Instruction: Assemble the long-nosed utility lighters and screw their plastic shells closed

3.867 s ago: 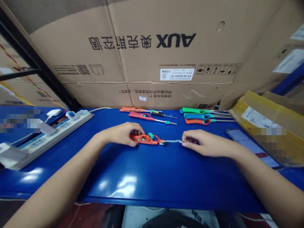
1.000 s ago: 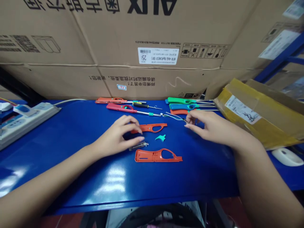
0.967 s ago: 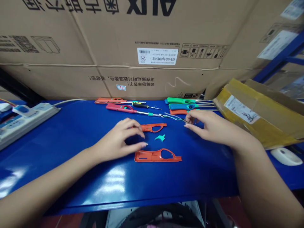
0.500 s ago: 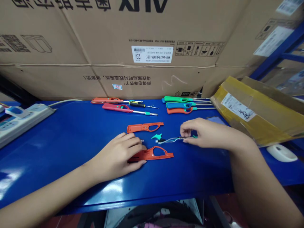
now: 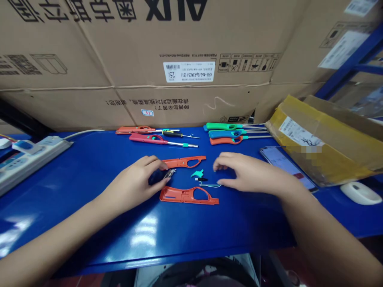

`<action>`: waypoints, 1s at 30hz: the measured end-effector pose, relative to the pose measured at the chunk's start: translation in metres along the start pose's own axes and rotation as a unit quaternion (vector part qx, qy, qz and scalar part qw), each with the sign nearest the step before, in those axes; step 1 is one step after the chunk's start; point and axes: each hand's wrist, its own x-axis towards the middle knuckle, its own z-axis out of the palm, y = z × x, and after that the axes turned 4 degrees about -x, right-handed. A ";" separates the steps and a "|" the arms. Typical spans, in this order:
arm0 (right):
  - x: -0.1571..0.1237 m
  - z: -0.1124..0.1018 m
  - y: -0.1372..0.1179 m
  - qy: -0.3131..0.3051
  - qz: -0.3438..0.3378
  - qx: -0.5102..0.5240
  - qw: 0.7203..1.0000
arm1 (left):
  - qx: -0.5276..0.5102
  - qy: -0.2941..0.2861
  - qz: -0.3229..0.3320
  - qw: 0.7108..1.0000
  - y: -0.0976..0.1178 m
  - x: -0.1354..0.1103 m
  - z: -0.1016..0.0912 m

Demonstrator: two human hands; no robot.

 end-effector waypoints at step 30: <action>0.034 0.034 -0.027 0.143 0.099 0.536 0.826 | -0.078 -0.137 0.068 0.985 0.040 0.006 0.014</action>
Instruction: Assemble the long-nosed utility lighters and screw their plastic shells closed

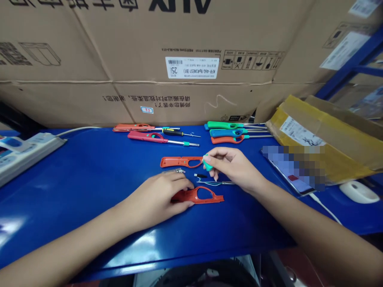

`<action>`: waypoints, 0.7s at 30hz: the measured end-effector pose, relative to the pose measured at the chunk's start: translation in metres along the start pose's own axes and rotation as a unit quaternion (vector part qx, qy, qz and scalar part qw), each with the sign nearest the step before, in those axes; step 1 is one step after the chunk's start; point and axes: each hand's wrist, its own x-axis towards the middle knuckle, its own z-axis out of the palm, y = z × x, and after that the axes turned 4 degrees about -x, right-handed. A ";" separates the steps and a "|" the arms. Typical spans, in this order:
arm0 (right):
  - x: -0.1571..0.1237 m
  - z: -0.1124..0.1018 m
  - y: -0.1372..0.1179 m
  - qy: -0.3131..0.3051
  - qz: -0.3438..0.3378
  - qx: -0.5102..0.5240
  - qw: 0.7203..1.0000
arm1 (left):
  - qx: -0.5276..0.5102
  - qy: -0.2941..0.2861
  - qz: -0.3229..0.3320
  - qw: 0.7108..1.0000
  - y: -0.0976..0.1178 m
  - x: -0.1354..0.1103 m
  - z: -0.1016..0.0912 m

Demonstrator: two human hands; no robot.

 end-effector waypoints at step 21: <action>-0.015 0.023 0.000 -0.059 0.040 -0.065 0.995 | -0.350 0.210 -0.060 0.911 0.001 0.000 0.028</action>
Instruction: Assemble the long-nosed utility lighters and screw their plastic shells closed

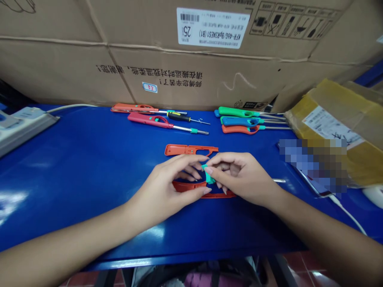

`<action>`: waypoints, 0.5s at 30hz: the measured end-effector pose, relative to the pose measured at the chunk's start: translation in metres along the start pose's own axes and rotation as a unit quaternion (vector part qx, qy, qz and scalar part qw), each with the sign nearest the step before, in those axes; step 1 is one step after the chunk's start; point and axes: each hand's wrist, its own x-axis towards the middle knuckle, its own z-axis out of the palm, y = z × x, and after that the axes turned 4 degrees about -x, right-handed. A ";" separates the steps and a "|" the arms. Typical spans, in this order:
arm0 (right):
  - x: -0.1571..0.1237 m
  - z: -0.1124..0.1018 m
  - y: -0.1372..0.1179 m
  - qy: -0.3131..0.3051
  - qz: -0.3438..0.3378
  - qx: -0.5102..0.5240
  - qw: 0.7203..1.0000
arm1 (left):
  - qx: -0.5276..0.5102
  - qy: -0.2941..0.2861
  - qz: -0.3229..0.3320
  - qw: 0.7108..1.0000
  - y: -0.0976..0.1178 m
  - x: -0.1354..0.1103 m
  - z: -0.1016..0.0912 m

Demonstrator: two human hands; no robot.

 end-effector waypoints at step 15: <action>-0.005 -0.007 -0.004 -0.030 -0.034 -0.047 0.998 | -0.059 0.020 0.007 0.998 0.001 0.004 -0.002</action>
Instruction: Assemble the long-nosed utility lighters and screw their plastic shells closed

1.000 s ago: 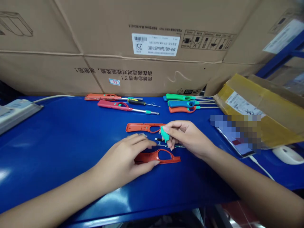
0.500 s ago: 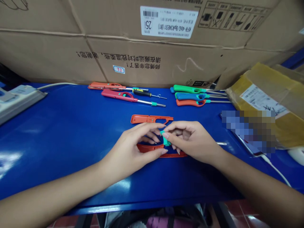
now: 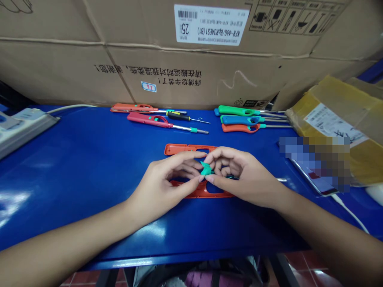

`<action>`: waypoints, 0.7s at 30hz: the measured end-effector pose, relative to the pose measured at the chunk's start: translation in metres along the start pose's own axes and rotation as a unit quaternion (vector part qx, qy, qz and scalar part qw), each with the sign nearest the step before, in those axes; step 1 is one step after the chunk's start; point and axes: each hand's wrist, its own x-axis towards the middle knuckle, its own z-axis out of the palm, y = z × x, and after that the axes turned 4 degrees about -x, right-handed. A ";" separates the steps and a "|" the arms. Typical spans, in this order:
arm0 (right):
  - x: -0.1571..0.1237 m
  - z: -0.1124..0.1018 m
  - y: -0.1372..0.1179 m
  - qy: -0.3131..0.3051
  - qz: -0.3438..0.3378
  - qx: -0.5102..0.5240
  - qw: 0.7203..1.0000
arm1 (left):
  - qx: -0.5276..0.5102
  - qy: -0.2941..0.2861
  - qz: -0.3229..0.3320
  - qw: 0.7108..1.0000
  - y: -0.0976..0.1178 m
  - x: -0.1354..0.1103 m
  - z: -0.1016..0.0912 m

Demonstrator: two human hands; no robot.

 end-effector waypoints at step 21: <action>-0.002 0.000 0.014 0.064 -0.297 -0.280 0.911 | -0.160 0.007 -0.157 0.974 0.009 0.006 0.001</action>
